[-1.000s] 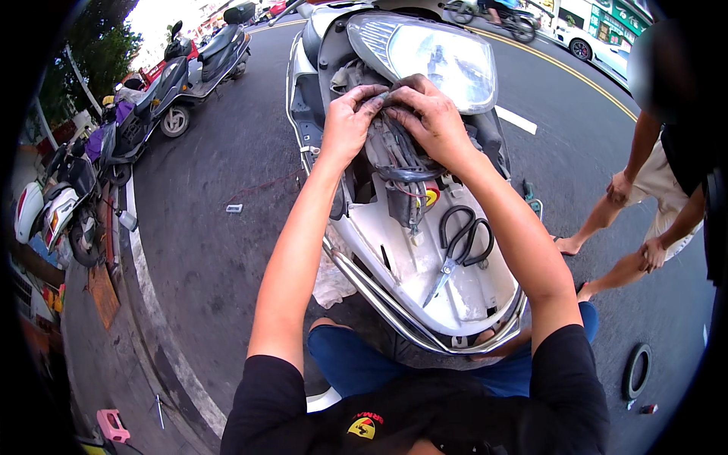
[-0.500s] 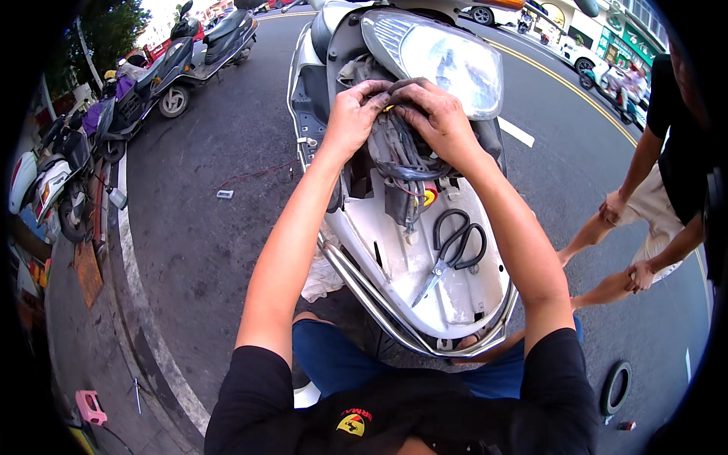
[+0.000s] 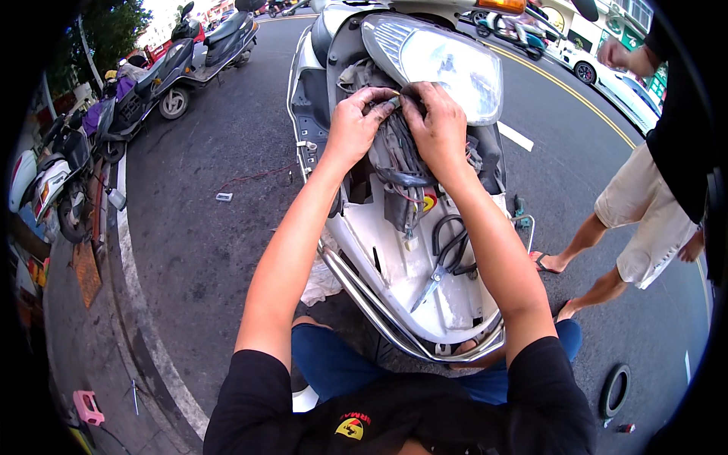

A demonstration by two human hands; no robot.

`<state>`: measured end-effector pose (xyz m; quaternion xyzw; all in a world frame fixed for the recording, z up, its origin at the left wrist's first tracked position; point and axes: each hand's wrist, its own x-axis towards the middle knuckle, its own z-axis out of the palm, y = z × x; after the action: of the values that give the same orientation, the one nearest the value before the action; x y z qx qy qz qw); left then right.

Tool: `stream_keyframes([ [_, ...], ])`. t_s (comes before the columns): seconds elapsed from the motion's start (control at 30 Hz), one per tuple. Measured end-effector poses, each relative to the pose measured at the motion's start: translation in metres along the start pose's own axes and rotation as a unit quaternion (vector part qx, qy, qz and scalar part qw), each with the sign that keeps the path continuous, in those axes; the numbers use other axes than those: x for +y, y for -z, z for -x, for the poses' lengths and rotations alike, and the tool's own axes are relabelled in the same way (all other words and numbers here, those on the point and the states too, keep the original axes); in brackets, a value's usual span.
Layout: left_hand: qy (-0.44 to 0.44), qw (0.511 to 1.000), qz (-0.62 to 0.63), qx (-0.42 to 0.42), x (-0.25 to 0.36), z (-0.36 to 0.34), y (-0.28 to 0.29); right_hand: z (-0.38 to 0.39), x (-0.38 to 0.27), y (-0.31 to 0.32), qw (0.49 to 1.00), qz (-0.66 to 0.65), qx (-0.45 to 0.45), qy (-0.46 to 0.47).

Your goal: The person repairs the electrical wiring of a white scooter's headlight assembly. They use scissors to strip wires, twist connections, and apply electrical tape. The person tests the headlight, which illuminates, and then uses a spray can on the wiring before continuing to secure connections.

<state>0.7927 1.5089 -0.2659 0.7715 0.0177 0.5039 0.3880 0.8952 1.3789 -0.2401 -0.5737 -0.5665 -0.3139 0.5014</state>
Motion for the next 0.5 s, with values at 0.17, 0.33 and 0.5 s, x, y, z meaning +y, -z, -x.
stream_keyframes([
  [0.17, 0.017, 0.999, 0.017, -0.026, 0.005, 0.002, 0.003, 0.008, -0.007, 0.006, 0.996, 0.07, -0.026, -0.041],
  [0.33, 0.012, 0.999, -0.009, -0.046, 0.011, 0.0, 0.008, 0.012, -0.003, 0.004, 0.994, 0.092, -0.043, -0.037],
  [0.5, 0.007, 0.998, -0.038, -0.056, 0.01, -0.002, 0.01, 0.01, -0.003, 0.004, 0.992, 0.103, -0.051, -0.049],
])
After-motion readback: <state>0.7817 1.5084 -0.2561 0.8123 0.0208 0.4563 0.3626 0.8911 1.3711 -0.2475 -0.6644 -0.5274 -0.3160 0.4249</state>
